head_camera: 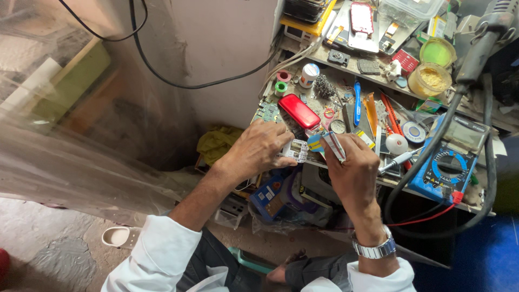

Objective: The person disassembles a red flip phone, removes the battery, and uses a soldering iron and tweezers to work on the internal circuit board. They apply flux to the board and continue soldering components.

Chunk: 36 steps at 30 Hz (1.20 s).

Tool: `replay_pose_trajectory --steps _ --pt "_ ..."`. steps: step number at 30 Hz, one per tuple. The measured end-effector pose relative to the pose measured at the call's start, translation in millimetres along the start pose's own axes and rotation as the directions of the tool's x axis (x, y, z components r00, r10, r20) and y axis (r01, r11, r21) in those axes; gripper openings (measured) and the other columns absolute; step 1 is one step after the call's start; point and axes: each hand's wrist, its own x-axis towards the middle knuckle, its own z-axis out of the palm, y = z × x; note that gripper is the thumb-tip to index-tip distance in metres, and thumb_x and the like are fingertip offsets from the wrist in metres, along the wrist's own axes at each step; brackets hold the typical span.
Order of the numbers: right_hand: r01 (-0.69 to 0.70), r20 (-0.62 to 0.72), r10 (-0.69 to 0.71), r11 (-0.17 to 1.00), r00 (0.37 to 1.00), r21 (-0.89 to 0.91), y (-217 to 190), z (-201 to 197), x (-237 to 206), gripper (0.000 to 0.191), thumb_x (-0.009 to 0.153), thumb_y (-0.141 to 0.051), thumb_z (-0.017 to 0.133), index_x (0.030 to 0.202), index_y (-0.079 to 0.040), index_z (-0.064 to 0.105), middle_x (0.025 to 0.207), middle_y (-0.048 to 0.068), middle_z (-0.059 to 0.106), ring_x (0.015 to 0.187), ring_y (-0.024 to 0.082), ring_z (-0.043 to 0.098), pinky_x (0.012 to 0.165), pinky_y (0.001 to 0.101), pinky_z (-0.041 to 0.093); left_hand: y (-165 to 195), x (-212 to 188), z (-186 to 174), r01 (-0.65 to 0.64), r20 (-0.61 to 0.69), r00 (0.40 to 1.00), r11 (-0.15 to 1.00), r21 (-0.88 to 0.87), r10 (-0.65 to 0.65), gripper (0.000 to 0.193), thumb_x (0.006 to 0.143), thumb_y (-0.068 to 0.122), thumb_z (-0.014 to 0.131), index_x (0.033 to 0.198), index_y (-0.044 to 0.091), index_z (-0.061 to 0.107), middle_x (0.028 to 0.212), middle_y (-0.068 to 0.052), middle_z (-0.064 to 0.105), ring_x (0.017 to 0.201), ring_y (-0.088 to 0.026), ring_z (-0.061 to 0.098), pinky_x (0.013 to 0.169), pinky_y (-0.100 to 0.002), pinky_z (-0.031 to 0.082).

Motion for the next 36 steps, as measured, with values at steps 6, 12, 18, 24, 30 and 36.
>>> replay_pose_trajectory --steps 6,12,18,24,30,36 --pt "-0.006 0.01 0.006 1.0 1.0 0.002 -2.1 -3.9 5.0 0.01 0.094 -0.008 0.076 0.098 0.0 0.071 0.095 0.016 0.072 0.086 0.034 0.072 0.075 0.0407 0.056 -0.2 0.6 -4.5 -0.005 -0.002 1.0 1.0 -0.012 0.005 0.052 0.076 0.051 0.081 0.101 0.007 0.068 0.093 -0.007 0.061 0.094 -0.026 0.063 0.083 -0.044 0.046" --pt "-0.251 0.005 0.252 0.965 0.968 0.072 2.5 -15.6 -1.2 0.015 0.098 -0.014 0.077 0.095 0.0 0.072 0.082 0.012 0.072 0.072 0.023 0.071 0.064 0.0362 0.054 0.2 0.4 -6.6 0.0 -0.01 1.0 1.0 -0.028 -0.001 0.052 0.075 0.05 0.081 0.102 0.007 0.069 0.094 -0.007 0.062 0.095 -0.027 0.063 0.084 -0.044 0.046" --pt "-0.51 0.143 0.639 0.437 0.755 0.741 25.3 -12.5 -15.4 0.012 0.102 -0.013 0.069 0.109 -0.003 0.071 0.096 0.007 0.075 0.078 0.014 0.073 0.07 0.0289 0.063 -0.1 0.8 -7.3 -0.003 -0.014 1.0 0.999 -0.055 0.002 0.051 0.075 0.048 0.081 0.103 0.007 0.07 0.095 -0.007 0.063 0.096 -0.027 0.063 0.084 -0.044 0.047" --pt "-0.484 0.374 0.666 -0.022 0.645 0.875 43.1 -8.2 -43.4 0.012 0.098 -0.006 0.071 0.109 -0.003 0.072 0.101 0.008 0.076 0.086 0.017 0.074 0.079 0.0285 0.061 0.8 1.2 -6.5 0.006 0.002 1.0 0.999 -0.05 -0.006 0.051 0.076 0.049 0.081 0.103 0.006 0.07 0.095 -0.007 0.063 0.096 -0.027 0.063 0.085 -0.045 0.047" --pt "-0.454 0.342 0.668 -0.006 0.662 0.891 33.1 2.6 -48.3 0.012 0.096 -0.005 0.072 0.109 -0.004 0.071 0.1 0.006 0.076 0.087 0.016 0.075 0.078 0.03 0.063 0.2 0.9 -5.9 -0.004 -0.015 1.0 0.999 -0.048 0.004 0.052 0.076 0.049 0.081 0.104 0.006 0.07 0.096 -0.007 0.063 0.097 -0.027 0.063 0.085 -0.045 0.047" --pt "-0.488 0.12 0.669 0.394 0.733 0.779 13.9 8.5 -44.8 0.016 0.096 -0.008 0.073 0.111 -0.004 0.07 0.099 0.004 0.075 0.083 0.012 0.072 0.069 0.0259 0.059 0.0 -0.3 -6.4 0.005 -0.006 1.0 0.999 -0.046 -0.005 0.053 0.075 0.048 0.082 0.106 0.006 0.07 0.096 -0.007 0.063 0.097 -0.027 0.063 0.085 -0.044 0.046"
